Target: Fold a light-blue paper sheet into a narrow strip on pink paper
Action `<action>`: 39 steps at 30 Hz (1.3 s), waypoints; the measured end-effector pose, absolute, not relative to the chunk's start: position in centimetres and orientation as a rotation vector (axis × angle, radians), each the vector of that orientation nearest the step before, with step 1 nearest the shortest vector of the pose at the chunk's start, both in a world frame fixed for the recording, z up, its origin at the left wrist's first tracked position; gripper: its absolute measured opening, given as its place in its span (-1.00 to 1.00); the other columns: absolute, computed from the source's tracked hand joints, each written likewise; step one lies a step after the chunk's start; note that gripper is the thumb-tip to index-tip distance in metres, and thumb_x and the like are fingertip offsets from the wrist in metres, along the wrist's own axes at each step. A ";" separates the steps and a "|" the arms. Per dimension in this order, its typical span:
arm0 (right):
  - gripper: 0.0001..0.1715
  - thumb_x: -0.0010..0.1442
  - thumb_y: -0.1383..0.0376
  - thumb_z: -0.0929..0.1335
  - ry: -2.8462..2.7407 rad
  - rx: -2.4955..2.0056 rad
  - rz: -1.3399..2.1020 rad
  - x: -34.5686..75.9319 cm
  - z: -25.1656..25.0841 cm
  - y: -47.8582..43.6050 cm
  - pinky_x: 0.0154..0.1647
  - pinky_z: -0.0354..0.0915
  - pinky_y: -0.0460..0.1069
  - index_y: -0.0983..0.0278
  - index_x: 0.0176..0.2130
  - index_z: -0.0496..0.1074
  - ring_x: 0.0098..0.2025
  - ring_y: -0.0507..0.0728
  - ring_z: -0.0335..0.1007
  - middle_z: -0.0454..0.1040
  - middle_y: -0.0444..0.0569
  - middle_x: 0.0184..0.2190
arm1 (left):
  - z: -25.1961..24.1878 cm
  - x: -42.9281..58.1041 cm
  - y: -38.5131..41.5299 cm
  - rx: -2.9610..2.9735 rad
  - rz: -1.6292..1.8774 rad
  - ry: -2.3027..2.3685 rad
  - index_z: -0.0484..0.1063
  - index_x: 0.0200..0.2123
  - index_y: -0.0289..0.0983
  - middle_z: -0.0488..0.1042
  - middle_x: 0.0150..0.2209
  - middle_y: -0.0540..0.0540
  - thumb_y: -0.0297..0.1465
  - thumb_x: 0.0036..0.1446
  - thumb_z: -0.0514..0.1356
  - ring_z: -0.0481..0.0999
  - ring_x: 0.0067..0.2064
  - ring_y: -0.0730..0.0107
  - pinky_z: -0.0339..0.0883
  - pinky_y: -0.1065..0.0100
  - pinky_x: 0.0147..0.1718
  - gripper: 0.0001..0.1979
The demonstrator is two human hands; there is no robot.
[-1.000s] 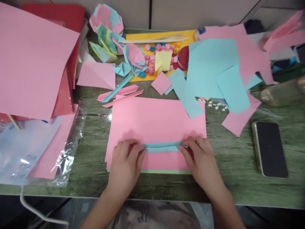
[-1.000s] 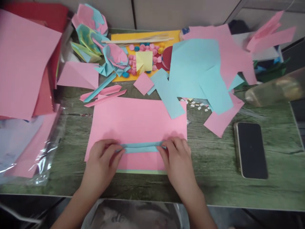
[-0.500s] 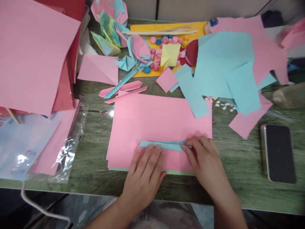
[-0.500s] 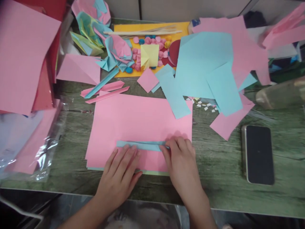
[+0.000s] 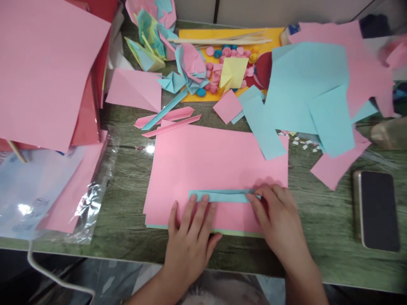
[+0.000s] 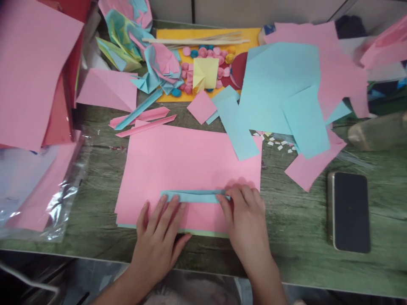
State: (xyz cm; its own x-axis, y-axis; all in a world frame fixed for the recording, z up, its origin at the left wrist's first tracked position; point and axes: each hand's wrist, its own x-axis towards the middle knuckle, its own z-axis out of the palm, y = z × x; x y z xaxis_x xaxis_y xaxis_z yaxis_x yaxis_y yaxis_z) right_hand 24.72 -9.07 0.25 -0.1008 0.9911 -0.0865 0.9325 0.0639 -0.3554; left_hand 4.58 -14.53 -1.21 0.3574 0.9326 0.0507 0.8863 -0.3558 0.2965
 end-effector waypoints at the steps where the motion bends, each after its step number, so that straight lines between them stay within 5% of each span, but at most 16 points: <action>1: -0.73 0.26 0.15 0.22 -2.158 -1.980 0.481 24.7 0.2 -9.0 -0.21 0.18 0.12 0.27 -0.36 0.30 -0.29 0.20 0.19 0.32 0.00 -0.38 | -1.2 4.6 -14.5 2.398 0.303 1.639 0.19 0.19 -0.30 0.20 0.22 -0.14 -0.15 0.16 0.10 0.12 0.24 0.02 -0.28 -0.11 0.23 -0.42; 10: -0.71 0.17 0.16 0.32 -2.238 -1.774 0.197 22.9 1.9 -8.8 -0.13 0.12 0.17 0.26 -0.14 0.38 -0.14 0.28 0.20 0.40 0.07 -0.18 | -1.2 4.4 -14.6 2.416 0.276 1.634 0.13 0.22 -0.28 0.15 0.25 -0.11 -0.14 0.15 0.10 0.05 0.27 0.03 -0.32 -0.12 0.23 -0.38; 14: -0.87 0.21 0.25 0.29 -2.478 -1.624 0.293 21.4 2.0 -7.8 -0.21 0.11 0.11 0.27 -0.26 0.38 -0.26 0.21 0.25 0.44 -0.01 -0.35 | -1.2 4.3 -14.6 2.416 0.281 1.630 0.14 0.21 -0.30 0.15 0.25 -0.12 -0.14 0.15 0.10 0.03 0.28 0.02 -0.33 -0.12 0.23 -0.39; 20: -0.80 0.26 0.27 0.23 -2.588 -1.601 0.533 21.4 1.1 -6.2 -0.33 0.12 0.04 0.30 -0.38 0.31 -0.37 0.15 0.26 0.38 -0.04 -0.45 | -1.0 4.3 -14.6 2.419 0.291 1.638 0.16 0.21 -0.31 0.14 0.25 -0.13 -0.14 0.16 0.09 0.04 0.27 0.03 -0.34 -0.12 0.23 -0.40; 39: -0.75 0.30 0.26 0.17 -2.711 -1.552 0.550 21.5 1.0 -4.6 -0.44 0.12 -0.03 0.25 -0.35 0.34 -0.41 0.09 0.35 0.45 -0.08 -0.46 | -1.1 4.4 -14.5 2.353 0.230 1.668 0.13 0.22 -0.26 0.03 0.29 -0.07 -0.11 0.15 0.08 0.01 0.28 0.00 -0.35 -0.11 0.23 -0.38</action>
State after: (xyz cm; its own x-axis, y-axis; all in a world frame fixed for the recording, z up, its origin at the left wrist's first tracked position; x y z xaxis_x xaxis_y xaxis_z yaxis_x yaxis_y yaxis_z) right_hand 21.46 -4.57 1.01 -0.5206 0.8311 -0.1954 0.8416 0.4610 -0.2814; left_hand 4.40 -14.53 -1.13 0.3331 0.9428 -0.0141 0.9036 -0.3149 0.2902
